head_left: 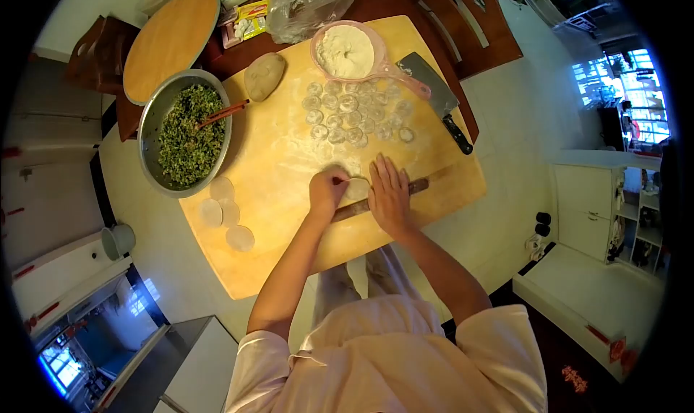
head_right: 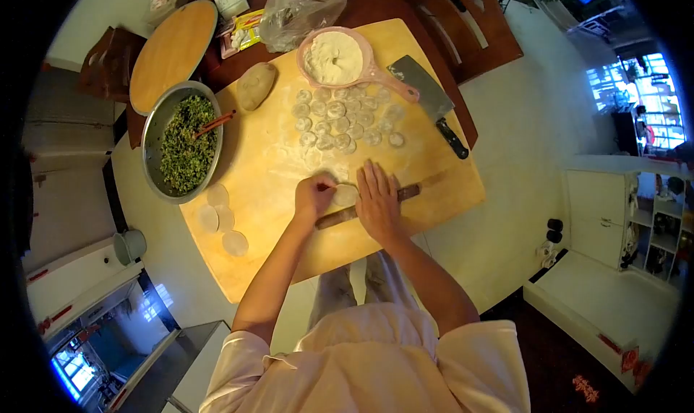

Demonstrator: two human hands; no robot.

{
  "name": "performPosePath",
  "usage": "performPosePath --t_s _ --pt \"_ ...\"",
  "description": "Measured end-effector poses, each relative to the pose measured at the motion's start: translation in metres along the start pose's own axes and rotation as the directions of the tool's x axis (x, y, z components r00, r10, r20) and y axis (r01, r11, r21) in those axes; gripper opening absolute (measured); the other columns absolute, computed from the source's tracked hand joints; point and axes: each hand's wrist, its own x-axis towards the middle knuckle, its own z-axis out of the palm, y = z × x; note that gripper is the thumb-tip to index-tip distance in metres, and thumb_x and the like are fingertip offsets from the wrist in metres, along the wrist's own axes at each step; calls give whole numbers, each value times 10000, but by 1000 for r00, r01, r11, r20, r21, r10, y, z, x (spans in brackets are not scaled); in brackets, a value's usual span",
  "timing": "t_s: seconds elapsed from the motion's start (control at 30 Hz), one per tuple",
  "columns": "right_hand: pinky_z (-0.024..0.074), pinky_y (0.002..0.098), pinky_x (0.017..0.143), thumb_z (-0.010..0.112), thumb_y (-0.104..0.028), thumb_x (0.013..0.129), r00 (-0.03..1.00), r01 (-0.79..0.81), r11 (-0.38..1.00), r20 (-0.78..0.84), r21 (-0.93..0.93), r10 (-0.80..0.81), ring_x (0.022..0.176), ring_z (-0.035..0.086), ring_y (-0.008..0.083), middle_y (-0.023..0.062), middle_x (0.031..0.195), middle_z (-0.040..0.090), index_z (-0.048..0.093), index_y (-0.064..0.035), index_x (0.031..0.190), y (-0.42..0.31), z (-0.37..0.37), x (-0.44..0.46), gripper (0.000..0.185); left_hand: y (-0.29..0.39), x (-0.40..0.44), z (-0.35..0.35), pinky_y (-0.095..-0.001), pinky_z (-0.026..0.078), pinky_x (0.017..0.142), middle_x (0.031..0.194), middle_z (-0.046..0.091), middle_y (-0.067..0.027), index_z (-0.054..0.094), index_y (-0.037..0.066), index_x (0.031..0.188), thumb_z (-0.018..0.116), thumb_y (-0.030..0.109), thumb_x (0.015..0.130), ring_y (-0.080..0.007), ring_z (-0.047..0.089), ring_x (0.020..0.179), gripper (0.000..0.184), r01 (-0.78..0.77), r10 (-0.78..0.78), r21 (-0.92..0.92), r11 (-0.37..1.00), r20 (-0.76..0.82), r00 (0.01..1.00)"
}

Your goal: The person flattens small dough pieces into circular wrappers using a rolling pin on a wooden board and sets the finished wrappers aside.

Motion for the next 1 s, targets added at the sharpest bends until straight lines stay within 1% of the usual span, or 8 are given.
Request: performPosePath --t_s 0.07,0.2,0.3,0.5,0.67,0.8,0.9,1.0 --pt "280 506 1099 580 -187 899 1000 18 999 6 -38 -18 1394 321 309 155 1493 358 417 -5 1397 -1 0 -8 555 -10 -8 3 -443 488 613 739 652 -156 691 81 767 689 101 723 -355 622 681 48 34 -34 -146 989 5 999" --pt "278 519 1096 550 -151 910 996 -34 995 -74 90 41 1405 298 338 183 1506 327 412 18 1390 -7 4 62 528 25 1 2 -441 488 617 730 659 -147 708 105 779 685 113 726 -354 620 663 58 -171 174 391 904 27 984" --pt "281 516 1095 551 -145 902 995 -26 993 -89 118 36 1402 304 336 178 1504 333 413 12 1392 -6 2 59 533 20 12 4 -413 501 638 717 662 -135 704 100 773 692 125 737 -335 636 676 46 -155 153 432 888 40 987" --pt "304 532 1075 594 -170 864 999 41 999 -15 -25 -41 1382 340 323 166 1491 367 470 -12 1346 -1 2 -15 523 -34 -2 11 -347 521 681 744 683 -106 701 95 770 708 134 764 -279 671 724 41 109 -100 -182 977 61 993" --pt "291 520 1090 570 -142 886 996 -7 998 -83 70 13 1390 322 335 182 1493 346 397 1 1405 -5 14 69 566 25 9 6 -424 492 631 773 668 -154 724 114 740 666 139 727 -341 635 700 65 -55 50 427 902 23 998" --pt "296 524 1084 571 -150 879 1000 23 998 -13 52 -22 1382 334 330 181 1489 358 434 -5 1381 -5 -2 18 541 27 4 -6 -412 493 624 789 673 -154 714 96 783 668 132 735 -334 636 696 75 -44 51 274 961 -17 999" --pt "303 522 1078 571 -143 871 999 51 998 -4 -22 -51 1373 347 332 180 1478 372 458 -1 1362 -3 -1 -9 523 -15 -5 0 -415 495 630 787 671 -149 698 96 815 679 137 726 -333 635 701 100 228 -229 -228 947 21 973" --pt "287 530 1087 536 -124 892 999 36 999 -38 9 -36 1390 322 336 185 1498 343 418 8 1389 -5 4 23 528 9 -13 -1 -435 494 633 766 656 -164 688 83 820 662 116 726 -348 634 713 103 1 2 100 995 -30 1000"
